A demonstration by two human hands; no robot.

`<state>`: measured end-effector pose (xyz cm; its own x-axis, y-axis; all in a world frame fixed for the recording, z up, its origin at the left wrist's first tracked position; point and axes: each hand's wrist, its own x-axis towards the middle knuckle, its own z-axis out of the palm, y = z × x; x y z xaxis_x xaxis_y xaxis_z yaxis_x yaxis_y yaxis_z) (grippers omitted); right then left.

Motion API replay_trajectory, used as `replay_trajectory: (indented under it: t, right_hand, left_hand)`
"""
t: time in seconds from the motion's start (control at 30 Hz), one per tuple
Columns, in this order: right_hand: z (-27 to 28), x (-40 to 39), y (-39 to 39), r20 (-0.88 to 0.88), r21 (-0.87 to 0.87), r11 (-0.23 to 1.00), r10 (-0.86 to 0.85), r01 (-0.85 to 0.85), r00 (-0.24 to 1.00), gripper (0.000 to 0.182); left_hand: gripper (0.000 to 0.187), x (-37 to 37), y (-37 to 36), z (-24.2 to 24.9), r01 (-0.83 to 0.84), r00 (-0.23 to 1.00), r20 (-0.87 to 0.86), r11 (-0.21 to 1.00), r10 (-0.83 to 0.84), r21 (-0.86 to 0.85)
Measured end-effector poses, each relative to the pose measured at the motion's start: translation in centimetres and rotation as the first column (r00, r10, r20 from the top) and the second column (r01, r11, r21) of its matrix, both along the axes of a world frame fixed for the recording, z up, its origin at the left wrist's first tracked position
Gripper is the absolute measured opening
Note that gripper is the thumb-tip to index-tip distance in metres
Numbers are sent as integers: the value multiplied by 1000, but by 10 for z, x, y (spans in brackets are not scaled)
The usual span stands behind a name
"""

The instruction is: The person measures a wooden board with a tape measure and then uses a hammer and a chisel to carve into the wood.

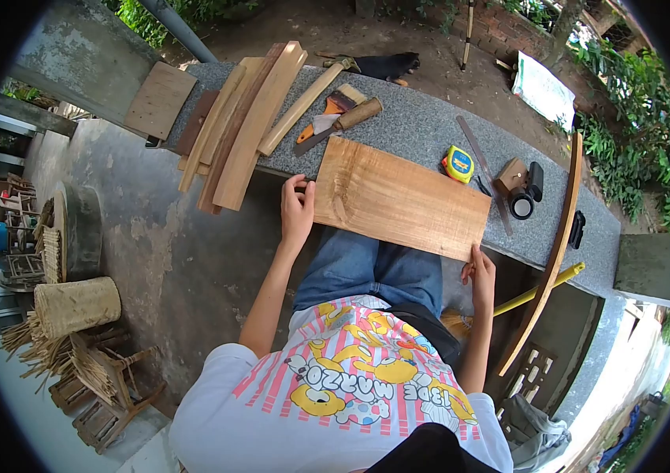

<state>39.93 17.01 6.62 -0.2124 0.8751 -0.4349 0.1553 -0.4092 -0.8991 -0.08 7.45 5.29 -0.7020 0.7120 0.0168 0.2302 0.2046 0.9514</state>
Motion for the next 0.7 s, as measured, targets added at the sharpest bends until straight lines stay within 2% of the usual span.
replay_trajectory:
  t: [0.07, 0.1, 0.13, 0.17, 0.2, 0.27, 0.3, 0.33, 0.37, 0.4, 0.47, 0.5, 0.6, 0.7]
  right_hand:
    - [-4, 2, -1, -8, 2, 1000, 12, -12, 1000, 41]
    - [-2, 1, -2, -40, -4, 1000, -14, 14, 999, 42]
    - [-2, 0, -3, -72, -10, 999, -40, 39, 997, 43]
    - [-3, 1, -4, -78, -11, 999, -36, 35, 996, 43]
    - [-4, 2, -4, -37, 4, 1000, -29, 29, 999, 44]
    - [-9, 8, -7, -2, 22, 1000, -20, 20, 1000, 46]
    - [-13, 12, -7, 67, 52, 999, 5, -8, 998, 44]
    - [-16, 17, -8, 136, 80, 996, 26, -37, 990, 43]
    - [-16, 20, -11, 132, 84, 996, 25, -36, 991, 43]
    - [-15, 24, -13, 177, 88, 995, 35, -51, 984, 42]
    - [-14, 32, -19, 216, 101, 993, 45, -68, 975, 40]
    - [-13, 37, -22, 229, 110, 992, 27, -54, 973, 40]
    - [-8, 48, -31, 221, 123, 992, -5, -22, 975, 39]
    - [-2, 55, -37, 210, 119, 993, -15, -11, 978, 37]
  left_hand:
    - [29, -7, 9, 7, -82, 935, -349, 996, 66, -32]
    - [29, -11, 17, 13, -87, 933, -353, 996, 69, -36]
    - [30, -17, 27, 20, -24, 911, -411, 1000, 28, 14]
    - [31, -22, 39, 27, 43, 883, -469, 997, -10, 60]
    - [31, -25, 53, 34, 40, 881, -473, 997, -6, 61]
    - [32, -24, 84, 45, 179, 760, -644, 981, -86, 80]
    - [32, -23, 102, 45, 178, 757, -649, 981, -83, 83]
    - [35, -21, 120, 39, 230, 692, -710, 972, -127, 50]
    - [37, -18, 136, 33, 280, 621, -765, 960, -171, 13]
    - [37, -16, 149, 26, 281, 617, -769, 960, -167, 16]
    - [42, -12, 171, 13, 219, 481, -851, 969, -211, -117]
    - [42, -11, 179, 9, 214, 478, -855, 971, -202, -109]
    - [45, -8, 191, 10, 81, 499, -801, 938, -331, -338]
    - [45, -17, 196, 11, 126, 473, -781, 908, -409, -399]
